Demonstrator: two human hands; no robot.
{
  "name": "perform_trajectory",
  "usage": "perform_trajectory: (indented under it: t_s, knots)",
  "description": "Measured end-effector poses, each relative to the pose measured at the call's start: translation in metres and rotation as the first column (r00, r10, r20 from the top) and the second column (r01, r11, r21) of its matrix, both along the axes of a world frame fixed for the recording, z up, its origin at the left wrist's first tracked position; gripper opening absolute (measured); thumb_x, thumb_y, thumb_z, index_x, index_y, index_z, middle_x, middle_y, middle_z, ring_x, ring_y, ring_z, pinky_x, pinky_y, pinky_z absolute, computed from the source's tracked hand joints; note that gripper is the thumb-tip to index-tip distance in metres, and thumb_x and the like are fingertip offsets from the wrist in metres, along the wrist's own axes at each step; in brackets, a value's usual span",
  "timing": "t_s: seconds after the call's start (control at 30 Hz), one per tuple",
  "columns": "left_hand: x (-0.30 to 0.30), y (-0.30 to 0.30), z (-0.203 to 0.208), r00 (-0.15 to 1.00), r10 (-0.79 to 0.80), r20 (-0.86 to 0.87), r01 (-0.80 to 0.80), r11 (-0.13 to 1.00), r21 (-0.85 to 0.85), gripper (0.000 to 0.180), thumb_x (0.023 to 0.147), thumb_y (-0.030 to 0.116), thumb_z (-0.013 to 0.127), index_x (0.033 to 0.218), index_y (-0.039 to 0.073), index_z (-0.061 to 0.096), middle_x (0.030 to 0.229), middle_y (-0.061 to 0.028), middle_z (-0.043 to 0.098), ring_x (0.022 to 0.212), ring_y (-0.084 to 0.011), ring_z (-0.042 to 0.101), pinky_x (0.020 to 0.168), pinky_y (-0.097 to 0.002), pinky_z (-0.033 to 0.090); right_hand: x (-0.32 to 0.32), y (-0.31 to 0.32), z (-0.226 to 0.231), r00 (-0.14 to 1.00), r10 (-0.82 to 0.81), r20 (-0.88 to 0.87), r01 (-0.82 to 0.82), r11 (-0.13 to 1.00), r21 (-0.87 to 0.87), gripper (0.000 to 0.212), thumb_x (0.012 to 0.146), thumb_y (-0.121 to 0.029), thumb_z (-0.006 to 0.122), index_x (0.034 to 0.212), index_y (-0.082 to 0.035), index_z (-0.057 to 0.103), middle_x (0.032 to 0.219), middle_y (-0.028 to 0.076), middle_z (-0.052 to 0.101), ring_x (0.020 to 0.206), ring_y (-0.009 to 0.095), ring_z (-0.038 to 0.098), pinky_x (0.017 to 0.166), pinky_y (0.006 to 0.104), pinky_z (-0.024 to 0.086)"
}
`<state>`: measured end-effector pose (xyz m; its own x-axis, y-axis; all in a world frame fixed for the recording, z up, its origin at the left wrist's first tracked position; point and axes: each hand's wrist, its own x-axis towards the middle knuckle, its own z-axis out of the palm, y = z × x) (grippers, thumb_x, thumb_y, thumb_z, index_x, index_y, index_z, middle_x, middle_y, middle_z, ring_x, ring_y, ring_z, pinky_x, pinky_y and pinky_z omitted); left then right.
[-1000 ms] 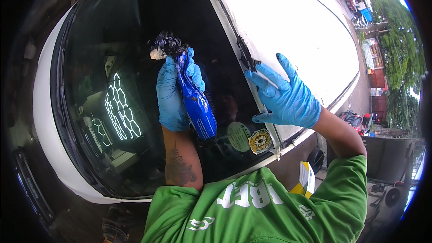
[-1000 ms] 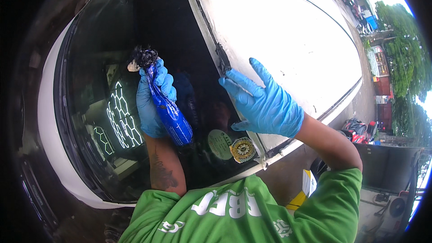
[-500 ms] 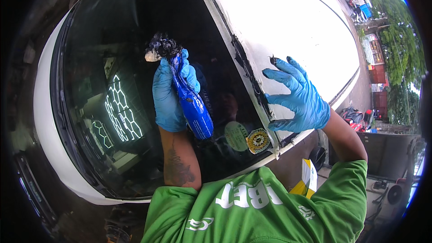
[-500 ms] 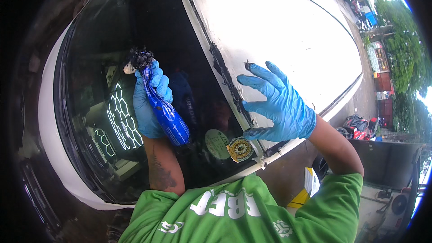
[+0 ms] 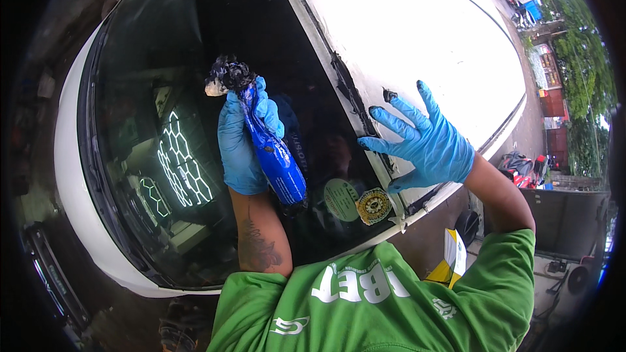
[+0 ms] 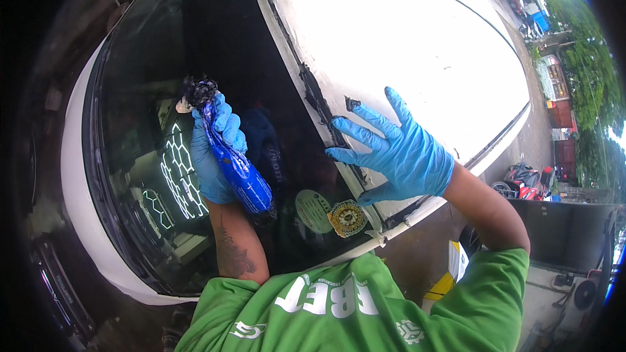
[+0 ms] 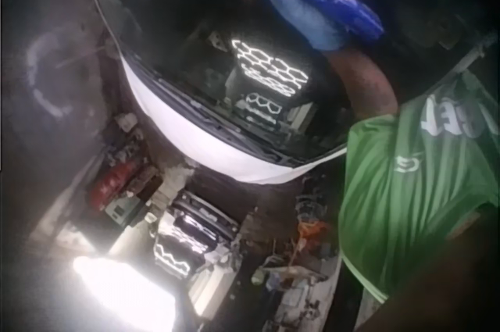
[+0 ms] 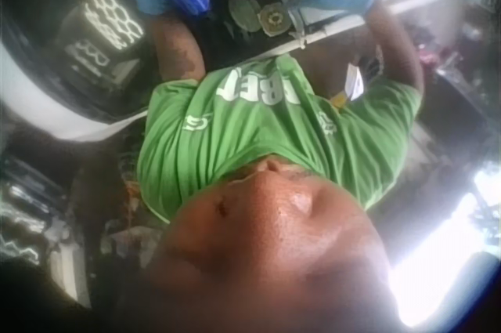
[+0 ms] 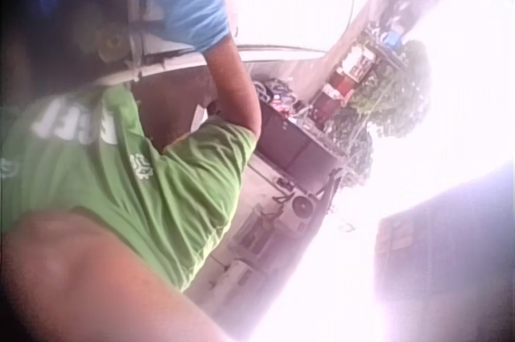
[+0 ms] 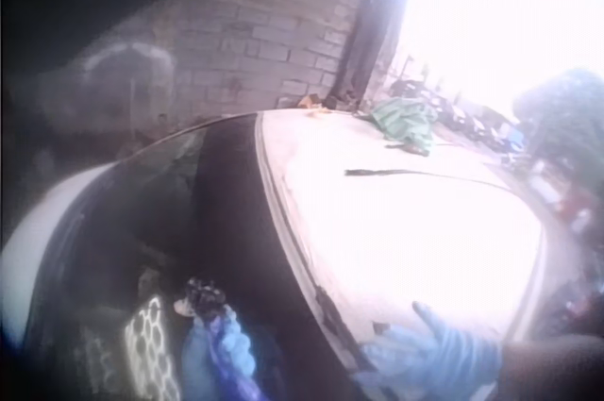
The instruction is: The person applies a black sealant along the seam between the car's hood and the windshield using a tube and gloved fingers. They smooth the sealant into the gap and wipe away excess material.
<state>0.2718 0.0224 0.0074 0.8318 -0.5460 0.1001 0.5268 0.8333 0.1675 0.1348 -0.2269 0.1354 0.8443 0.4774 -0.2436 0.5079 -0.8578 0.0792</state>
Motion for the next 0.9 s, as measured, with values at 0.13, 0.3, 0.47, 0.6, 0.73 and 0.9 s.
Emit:
perform_trajectory:
  t_s: [0.13,0.3,0.47,0.6,0.73,0.9]
  knots:
    - [0.000,0.000,-0.002,1.000,0.001,-0.005,-0.001,1.000,0.002,0.044,0.098,0.036,0.054,0.122,-0.001,0.053,0.079,-0.0022,0.056,0.064,-0.0117,0.055,0.056,-0.0259,0.049,0.015,-0.009,0.005,0.995,0.054,-0.086,-0.054,0.999,0.005,0.074,0.070,-0.065,0.069,0.136,-0.037,0.052,0.156,0.006,0.026,0.143,0.030,0.022,0.112,0.0673,0.010]
    - [-0.001,0.000,-0.001,0.999,-0.024,-0.044,0.025,1.000,0.004,0.043,0.098,0.035,0.054,0.123,-0.001,0.053,0.080,-0.0033,0.057,0.065,-0.0126,0.056,0.056,-0.0263,0.050,0.038,-0.025,-0.002,0.987,0.122,-0.104,-0.118,0.992,0.044,0.079,0.060,-0.066,0.075,0.132,-0.040,0.056,0.159,0.007,0.018,0.147,0.033,0.008,0.113,0.0661,0.002]
    - [-0.002,0.000,-0.003,1.000,-0.006,-0.022,0.007,0.999,0.040,0.044,0.098,0.035,0.053,0.124,-0.001,0.052,0.080,-0.0036,0.057,0.066,-0.0132,0.056,0.057,-0.0271,0.050,0.057,-0.023,0.005,0.984,0.166,-0.069,-0.163,0.985,0.046,0.072,0.062,-0.064,0.076,0.127,-0.038,0.060,0.157,0.007,0.024,0.146,0.032,0.014,0.113,0.0652,0.006]
    - [-0.003,0.000,-0.003,0.999,-0.016,-0.029,0.017,0.999,0.035,0.045,0.098,0.035,0.053,0.125,-0.001,0.051,0.080,-0.0036,0.056,0.066,-0.0133,0.056,0.057,-0.0274,0.050,0.070,-0.020,0.006,0.975,0.221,-0.014,-0.221,0.974,0.052,0.068,0.063,-0.063,0.076,0.124,-0.036,0.062,0.155,0.005,0.031,0.143,0.030,0.023,0.113,0.0652,0.009]
    - [-0.003,0.000,-0.002,0.999,-0.015,-0.035,0.018,0.997,0.071,0.045,0.098,0.036,0.054,0.124,-0.001,0.052,0.080,-0.0033,0.056,0.065,-0.0135,0.056,0.056,-0.0275,0.049,0.074,-0.021,0.006,0.967,0.254,0.025,-0.254,0.967,-0.002,0.072,0.062,-0.063,0.076,0.126,-0.033,0.060,0.153,0.003,0.034,0.142,0.028,0.027,0.113,0.0649,0.010]
    - [-0.004,0.001,0.002,1.000,0.000,-0.007,0.001,0.983,0.183,0.047,0.097,0.039,0.054,0.125,0.002,0.048,0.081,0.0002,0.049,0.062,-0.0101,0.046,0.050,-0.0242,0.043,0.079,-0.013,0.008,0.971,0.236,0.031,-0.238,0.970,0.058,0.085,0.059,-0.064,0.076,0.130,-0.022,0.058,0.153,0.002,0.034,0.142,0.028,0.026,0.113,0.0657,0.009]
